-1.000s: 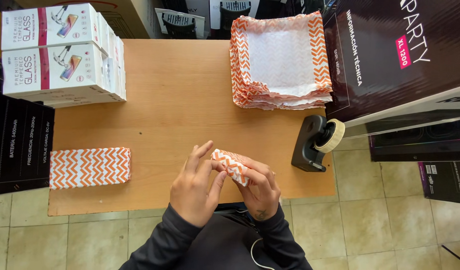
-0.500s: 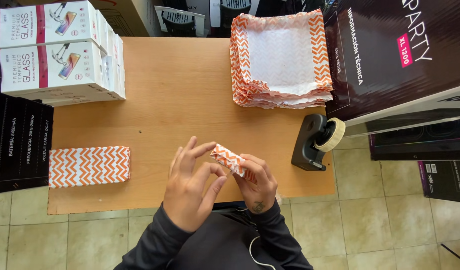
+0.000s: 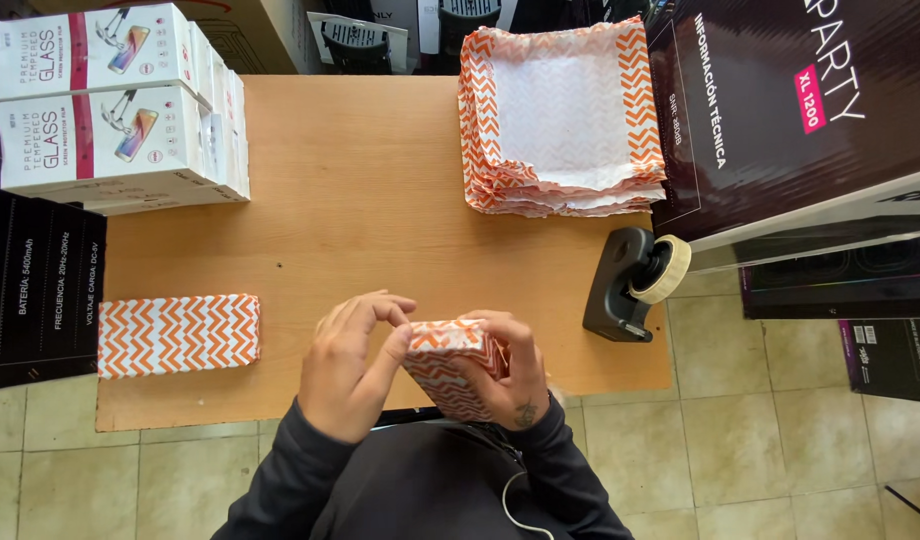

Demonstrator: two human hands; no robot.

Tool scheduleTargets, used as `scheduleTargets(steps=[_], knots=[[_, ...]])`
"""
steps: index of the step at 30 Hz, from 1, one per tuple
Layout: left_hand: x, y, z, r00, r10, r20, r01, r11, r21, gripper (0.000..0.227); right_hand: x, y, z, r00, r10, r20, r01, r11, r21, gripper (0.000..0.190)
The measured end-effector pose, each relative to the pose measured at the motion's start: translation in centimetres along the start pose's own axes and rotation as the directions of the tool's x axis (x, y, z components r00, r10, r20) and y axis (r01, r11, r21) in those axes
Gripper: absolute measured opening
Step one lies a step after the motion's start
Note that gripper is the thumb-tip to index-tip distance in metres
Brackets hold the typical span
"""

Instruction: The person wraps small boxes in patterned bubble mailers. They place a box inside a mailer, fold the flaps, and seal the package with clear tape. The process is repeated for multiple items on a wooden table.

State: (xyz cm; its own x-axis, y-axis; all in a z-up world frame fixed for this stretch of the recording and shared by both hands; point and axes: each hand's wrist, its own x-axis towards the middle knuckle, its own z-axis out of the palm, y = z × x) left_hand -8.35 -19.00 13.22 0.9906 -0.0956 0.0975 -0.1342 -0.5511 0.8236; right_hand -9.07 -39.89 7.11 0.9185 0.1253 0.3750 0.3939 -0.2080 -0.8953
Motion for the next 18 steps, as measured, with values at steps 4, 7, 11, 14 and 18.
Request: scheduleTargets(steps=[4,7,11,14,18], knots=[[-0.4,-5.4,2.4,1.000,-0.030,0.005,0.030,0.997,-0.068,0.015,-0.1,2.7,0.2,0.994,-0.108,0.014,0.107,0.994,0.023,0.035],[0.4,-3.7,1.9,0.999,0.009,0.040,-0.001,0.982,-0.189,0.017,2.3,-0.8,-0.3,0.986,-0.136,0.101,0.127,0.988,0.089,0.025],[1.0,-2.1,1.5,0.997,0.069,0.027,-0.063,0.982,-0.178,0.018,3.4,-2.0,-0.7,0.971,-0.134,0.197,0.086,0.968,0.236,0.025],[1.0,-1.9,2.0,0.999,0.050,-0.005,-0.050,0.993,-0.110,0.016,3.8,-2.4,-0.7,0.963,-0.158,0.217,0.099,0.960,0.261,0.025],[0.8,-1.7,2.4,0.992,0.003,-0.129,0.001,0.999,0.033,0.013,3.9,-2.3,-0.9,0.961,-0.180,0.208,0.148,0.976,0.158,0.021]])
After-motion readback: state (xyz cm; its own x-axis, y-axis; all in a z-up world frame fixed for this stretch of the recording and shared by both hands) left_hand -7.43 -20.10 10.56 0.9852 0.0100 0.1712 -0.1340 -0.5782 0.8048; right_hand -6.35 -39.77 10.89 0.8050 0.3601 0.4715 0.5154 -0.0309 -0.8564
